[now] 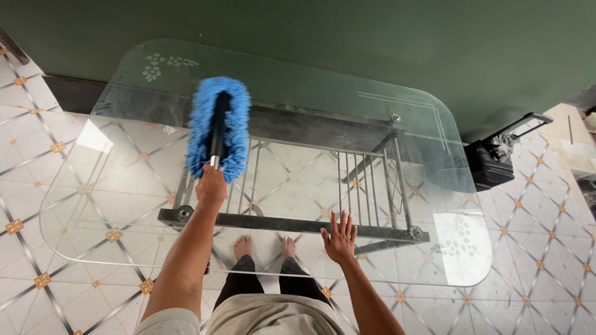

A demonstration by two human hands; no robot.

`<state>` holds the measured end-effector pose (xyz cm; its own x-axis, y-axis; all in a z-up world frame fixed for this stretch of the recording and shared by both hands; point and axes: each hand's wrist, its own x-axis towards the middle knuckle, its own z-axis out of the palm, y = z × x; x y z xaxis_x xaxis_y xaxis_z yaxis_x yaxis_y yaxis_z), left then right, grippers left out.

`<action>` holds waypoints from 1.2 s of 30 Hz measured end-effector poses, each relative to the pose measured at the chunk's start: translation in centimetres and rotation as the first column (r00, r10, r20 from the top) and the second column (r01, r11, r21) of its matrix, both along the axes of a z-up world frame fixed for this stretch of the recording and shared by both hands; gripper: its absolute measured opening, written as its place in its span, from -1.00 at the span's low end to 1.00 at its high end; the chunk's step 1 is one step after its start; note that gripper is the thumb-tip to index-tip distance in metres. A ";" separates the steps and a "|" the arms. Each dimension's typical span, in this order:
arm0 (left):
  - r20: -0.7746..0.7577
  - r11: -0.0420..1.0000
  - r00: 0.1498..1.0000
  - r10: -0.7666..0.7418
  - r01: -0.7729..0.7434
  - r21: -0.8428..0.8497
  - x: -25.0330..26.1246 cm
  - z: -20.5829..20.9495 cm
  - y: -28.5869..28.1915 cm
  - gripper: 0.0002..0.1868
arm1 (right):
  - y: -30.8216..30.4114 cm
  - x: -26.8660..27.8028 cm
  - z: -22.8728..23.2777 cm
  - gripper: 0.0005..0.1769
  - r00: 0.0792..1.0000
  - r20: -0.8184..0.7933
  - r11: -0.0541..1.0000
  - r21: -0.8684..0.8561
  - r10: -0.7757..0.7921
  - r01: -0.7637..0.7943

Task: The person uses a blue microfiber duster to wipe the surface of a glass dining table. They move the duster back and forth across the glass top, covering the entire area in a repetitive cleaning motion.

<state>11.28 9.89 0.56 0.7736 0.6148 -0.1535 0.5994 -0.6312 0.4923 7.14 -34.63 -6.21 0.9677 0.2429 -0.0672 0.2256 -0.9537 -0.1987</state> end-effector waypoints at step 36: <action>-0.100 0.745 0.739 -0.666 0.657 -0.115 -2.1 0.7 -17.9 -0.44 | 0.7 0.2 1.1 -0.20 1.000 -0.002 0.998 -0.056 -0.007 0.007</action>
<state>9.17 -8.02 1.24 0.9521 -0.0602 -0.2998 0.1028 -0.8604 0.4991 7.35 -33.97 -5.07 0.9691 0.2322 -0.0831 0.2187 -0.9649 -0.1456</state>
